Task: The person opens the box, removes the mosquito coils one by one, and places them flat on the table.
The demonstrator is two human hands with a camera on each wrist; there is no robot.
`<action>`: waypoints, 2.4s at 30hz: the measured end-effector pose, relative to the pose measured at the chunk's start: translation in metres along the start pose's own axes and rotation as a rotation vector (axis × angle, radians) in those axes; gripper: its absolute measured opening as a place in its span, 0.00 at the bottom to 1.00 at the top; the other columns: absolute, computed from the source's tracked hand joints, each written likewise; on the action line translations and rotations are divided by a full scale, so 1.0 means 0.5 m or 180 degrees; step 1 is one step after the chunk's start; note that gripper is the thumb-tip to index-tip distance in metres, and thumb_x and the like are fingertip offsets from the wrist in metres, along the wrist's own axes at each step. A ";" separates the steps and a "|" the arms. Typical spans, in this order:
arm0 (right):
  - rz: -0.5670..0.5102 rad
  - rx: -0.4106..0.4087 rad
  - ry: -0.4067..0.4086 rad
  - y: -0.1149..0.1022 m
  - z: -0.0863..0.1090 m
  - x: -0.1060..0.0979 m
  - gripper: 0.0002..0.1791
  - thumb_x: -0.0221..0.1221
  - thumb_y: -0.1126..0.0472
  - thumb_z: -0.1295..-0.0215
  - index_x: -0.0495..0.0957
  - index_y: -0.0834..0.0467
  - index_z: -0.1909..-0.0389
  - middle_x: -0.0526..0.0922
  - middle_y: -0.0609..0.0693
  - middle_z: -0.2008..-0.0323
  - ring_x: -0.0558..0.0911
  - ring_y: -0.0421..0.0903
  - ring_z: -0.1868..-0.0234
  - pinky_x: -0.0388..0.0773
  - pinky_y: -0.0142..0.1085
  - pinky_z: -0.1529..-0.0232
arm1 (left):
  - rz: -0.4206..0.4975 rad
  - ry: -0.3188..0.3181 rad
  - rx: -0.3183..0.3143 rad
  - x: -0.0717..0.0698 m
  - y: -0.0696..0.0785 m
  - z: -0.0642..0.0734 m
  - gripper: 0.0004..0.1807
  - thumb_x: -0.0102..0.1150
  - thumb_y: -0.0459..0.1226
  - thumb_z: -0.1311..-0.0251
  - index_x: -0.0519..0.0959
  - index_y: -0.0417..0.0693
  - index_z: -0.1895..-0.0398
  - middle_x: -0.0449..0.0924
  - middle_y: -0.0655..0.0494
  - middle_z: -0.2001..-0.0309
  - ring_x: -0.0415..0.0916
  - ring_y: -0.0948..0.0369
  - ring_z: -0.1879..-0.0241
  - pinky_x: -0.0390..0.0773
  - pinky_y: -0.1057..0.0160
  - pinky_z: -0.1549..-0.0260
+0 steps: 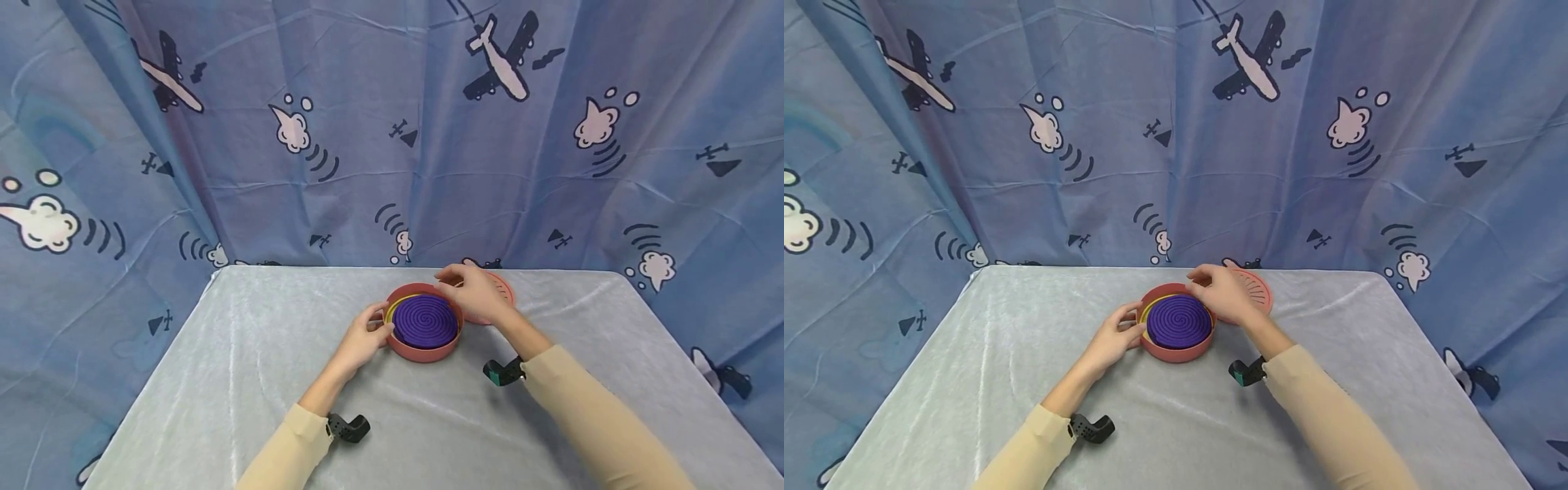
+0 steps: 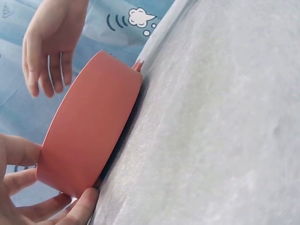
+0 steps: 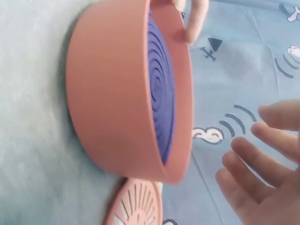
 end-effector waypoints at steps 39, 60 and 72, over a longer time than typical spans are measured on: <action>0.0828 -0.0173 -0.0419 0.008 -0.045 0.127 0.23 0.65 0.54 0.31 0.80 0.62 0.41 0.81 0.59 0.44 0.79 0.57 0.41 0.75 0.54 0.38 | -0.0043 -0.0060 -0.0083 0.000 -0.003 0.001 0.27 0.58 0.37 0.28 0.69 0.51 0.27 0.69 0.39 0.36 0.73 0.47 0.39 0.84 0.59 0.51; 0.0717 -0.0094 -0.0523 0.014 -0.039 0.130 0.20 0.66 0.57 0.32 0.81 0.62 0.43 0.84 0.57 0.48 0.81 0.53 0.44 0.77 0.52 0.39 | 0.0023 -0.0042 -0.0021 -0.001 -0.002 -0.001 0.27 0.58 0.36 0.28 0.69 0.46 0.27 0.70 0.37 0.36 0.75 0.46 0.40 0.84 0.54 0.50; 0.0252 -0.0135 -0.0410 0.013 -0.039 0.090 0.17 0.67 0.61 0.34 0.82 0.62 0.46 0.83 0.57 0.54 0.81 0.52 0.53 0.81 0.49 0.49 | 0.0026 -0.0054 -0.0026 0.001 -0.006 -0.001 0.27 0.58 0.37 0.28 0.69 0.47 0.27 0.70 0.38 0.36 0.74 0.46 0.40 0.84 0.53 0.50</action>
Point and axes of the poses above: each hand's wrist, its own z-axis away from the middle knuckle, its own x-axis out of the palm, y = z × x, the point moved 9 cm from there along -z, towards the middle knuckle
